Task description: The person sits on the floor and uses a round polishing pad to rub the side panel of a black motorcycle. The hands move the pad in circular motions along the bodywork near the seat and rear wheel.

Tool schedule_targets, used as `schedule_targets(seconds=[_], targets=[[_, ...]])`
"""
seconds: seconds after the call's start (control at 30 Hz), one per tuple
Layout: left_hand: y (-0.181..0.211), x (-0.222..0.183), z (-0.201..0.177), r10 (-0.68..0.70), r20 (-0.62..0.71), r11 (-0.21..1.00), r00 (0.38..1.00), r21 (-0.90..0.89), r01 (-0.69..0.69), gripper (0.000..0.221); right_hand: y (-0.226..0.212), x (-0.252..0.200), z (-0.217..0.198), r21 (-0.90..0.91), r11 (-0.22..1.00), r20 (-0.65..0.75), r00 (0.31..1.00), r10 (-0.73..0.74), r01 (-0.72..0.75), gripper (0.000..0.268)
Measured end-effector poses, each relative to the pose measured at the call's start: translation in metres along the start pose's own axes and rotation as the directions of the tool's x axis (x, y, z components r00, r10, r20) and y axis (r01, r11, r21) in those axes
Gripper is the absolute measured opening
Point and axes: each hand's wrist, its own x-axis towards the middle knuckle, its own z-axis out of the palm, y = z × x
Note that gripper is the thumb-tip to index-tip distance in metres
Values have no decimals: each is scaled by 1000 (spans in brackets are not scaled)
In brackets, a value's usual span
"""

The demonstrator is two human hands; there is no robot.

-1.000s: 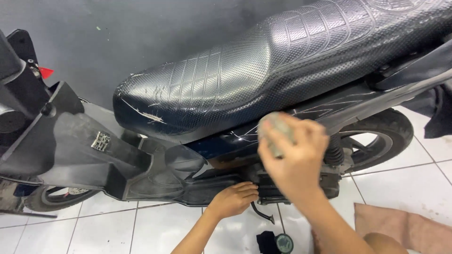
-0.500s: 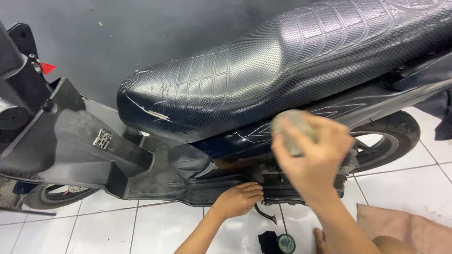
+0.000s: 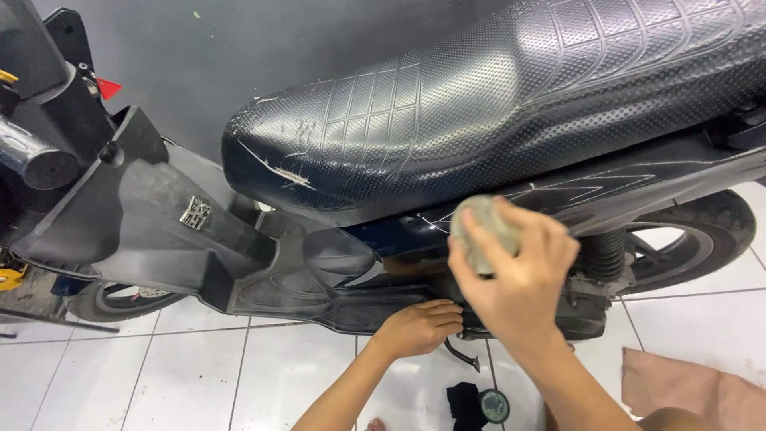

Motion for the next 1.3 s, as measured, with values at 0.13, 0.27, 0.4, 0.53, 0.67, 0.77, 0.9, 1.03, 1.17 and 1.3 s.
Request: schedule_targets(seconds=[0.13,0.27,0.4,0.53,0.67,0.77,0.9,1.03,1.17,1.3], targets=[[-3,-3,4,0,24,1000,1000,15,0,17,9,6,-5,56,998,-72,997,1,3,27],[2,-4,7,-9,5,1000,1000,-3,9,18,-3,-1,2,0,1000,-80,997,-20,21,22],[-2,-3,8,-9,-18,999,1000,-53,8,15,12,-2,-1,31,999,-43,999,-8,10,21],[-6,-11,19,-7,38,999,999,-46,9,18,3,1,-1,94,995,-90,996,28,-20,22],[-8,-6,14,16,-27,999,1000,-27,-17,18,4,-4,2,54,998,15,999,-32,31,30],[-8,-9,19,9,-25,999,1000,-33,-10,18,-1,3,-1,88,996,-22,1000,-6,8,29],[-16,-25,40,-48,53,995,997,-85,52,51,-26,-8,9,145,983,77,989,-127,115,24],[-11,-14,28,-4,-15,998,1000,-57,3,16,-10,-6,6,131,990,30,998,-58,54,25],[-15,-21,37,-37,4,997,999,-66,37,26,-24,-11,12,102,990,91,990,-108,99,21],[-10,-12,25,-2,1,998,1000,-58,2,16,-18,-6,8,138,990,11,999,-42,40,19]])
